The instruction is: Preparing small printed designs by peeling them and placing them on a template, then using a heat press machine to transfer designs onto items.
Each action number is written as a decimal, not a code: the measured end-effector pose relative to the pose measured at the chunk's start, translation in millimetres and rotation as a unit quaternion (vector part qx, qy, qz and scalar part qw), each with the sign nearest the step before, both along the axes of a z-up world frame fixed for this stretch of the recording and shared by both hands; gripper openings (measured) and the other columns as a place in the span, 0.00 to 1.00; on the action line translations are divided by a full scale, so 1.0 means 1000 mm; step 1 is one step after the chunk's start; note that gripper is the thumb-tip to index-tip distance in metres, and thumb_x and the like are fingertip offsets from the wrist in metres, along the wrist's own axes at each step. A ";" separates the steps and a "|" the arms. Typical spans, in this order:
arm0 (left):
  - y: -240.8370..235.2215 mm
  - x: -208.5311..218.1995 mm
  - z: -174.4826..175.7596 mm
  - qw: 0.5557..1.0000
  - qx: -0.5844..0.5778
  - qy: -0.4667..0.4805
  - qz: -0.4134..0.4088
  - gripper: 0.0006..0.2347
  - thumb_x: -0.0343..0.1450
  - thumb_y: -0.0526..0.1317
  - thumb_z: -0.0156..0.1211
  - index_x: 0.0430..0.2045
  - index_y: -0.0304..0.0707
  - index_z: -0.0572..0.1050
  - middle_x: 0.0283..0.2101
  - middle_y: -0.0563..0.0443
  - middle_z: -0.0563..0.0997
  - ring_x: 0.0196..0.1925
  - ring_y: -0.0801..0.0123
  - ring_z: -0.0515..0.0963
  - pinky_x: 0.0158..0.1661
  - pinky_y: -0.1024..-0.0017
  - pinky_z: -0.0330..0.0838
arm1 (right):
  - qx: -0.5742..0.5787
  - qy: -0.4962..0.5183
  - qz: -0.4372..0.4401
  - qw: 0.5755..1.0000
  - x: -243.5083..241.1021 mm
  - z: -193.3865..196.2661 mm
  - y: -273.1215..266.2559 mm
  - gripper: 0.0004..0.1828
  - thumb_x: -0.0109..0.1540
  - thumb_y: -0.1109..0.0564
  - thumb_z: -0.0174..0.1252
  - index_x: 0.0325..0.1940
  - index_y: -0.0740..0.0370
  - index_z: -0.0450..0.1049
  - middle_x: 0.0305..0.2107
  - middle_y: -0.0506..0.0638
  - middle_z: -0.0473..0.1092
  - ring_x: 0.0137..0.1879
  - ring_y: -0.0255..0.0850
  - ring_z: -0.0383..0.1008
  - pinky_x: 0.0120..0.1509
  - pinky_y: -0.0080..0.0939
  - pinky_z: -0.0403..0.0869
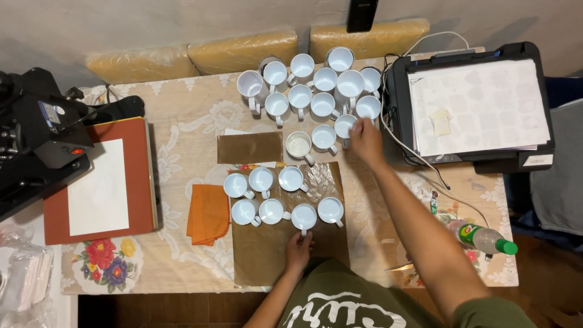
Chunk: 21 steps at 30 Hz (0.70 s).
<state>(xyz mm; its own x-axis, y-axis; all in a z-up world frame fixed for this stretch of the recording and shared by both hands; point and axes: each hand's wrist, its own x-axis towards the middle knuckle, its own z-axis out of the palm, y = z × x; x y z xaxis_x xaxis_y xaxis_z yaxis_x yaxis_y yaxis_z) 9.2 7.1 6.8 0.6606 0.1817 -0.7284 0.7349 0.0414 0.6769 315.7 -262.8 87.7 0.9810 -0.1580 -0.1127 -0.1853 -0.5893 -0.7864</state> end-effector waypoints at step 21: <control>-0.013 0.016 -0.019 0.985 0.071 -0.053 -0.149 0.15 0.85 0.52 0.62 0.52 0.43 0.86 0.39 0.44 0.92 0.40 0.67 0.88 0.44 0.65 0.83 | 0.076 0.203 0.041 0.975 -0.265 -0.083 0.025 0.18 0.70 0.41 0.70 0.54 0.54 0.89 0.41 0.60 0.83 0.53 0.57 0.86 0.59 0.57 0.82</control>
